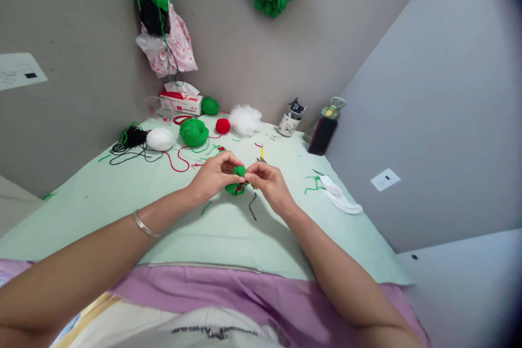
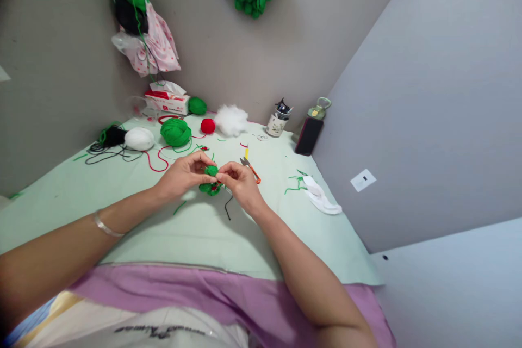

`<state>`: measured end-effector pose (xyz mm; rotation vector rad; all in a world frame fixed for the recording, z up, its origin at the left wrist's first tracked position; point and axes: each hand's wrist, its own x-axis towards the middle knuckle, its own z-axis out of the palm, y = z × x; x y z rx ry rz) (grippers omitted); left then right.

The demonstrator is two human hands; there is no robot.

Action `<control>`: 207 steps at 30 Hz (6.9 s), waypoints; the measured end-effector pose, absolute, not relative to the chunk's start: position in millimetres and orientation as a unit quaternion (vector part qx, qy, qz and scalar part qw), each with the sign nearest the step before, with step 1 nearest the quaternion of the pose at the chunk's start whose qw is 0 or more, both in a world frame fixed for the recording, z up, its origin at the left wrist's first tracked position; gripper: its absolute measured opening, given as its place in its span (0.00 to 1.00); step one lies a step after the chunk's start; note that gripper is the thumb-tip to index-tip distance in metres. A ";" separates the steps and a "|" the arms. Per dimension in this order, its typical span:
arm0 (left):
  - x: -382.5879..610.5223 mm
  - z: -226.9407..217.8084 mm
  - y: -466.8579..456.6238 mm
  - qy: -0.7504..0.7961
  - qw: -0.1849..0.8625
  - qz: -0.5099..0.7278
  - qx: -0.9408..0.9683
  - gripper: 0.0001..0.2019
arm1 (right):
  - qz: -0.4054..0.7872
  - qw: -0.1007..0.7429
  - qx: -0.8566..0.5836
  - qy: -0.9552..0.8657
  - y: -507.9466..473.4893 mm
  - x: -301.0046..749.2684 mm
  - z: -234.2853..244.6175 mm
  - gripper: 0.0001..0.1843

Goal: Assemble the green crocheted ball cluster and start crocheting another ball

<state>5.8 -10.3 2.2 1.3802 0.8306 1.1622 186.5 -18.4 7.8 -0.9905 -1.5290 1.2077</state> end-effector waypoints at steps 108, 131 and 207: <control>2.5 2.6 -4.8 0.339 0.577 0.486 0.562 0.20 | 0.268 0.396 -0.460 -0.748 -29.0 189.7 13.0 0.07; 6.3 10.9 -13.1 0.331 0.529 0.530 0.575 0.18 | 0.451 0.373 -0.413 -0.697 -21.1 198.7 18.9 0.14; 9.7 -2.9 -10.0 0.300 0.595 0.417 0.618 0.13 | 0.655 0.463 -0.391 -0.452 -5.5 195.5 11.6 0.18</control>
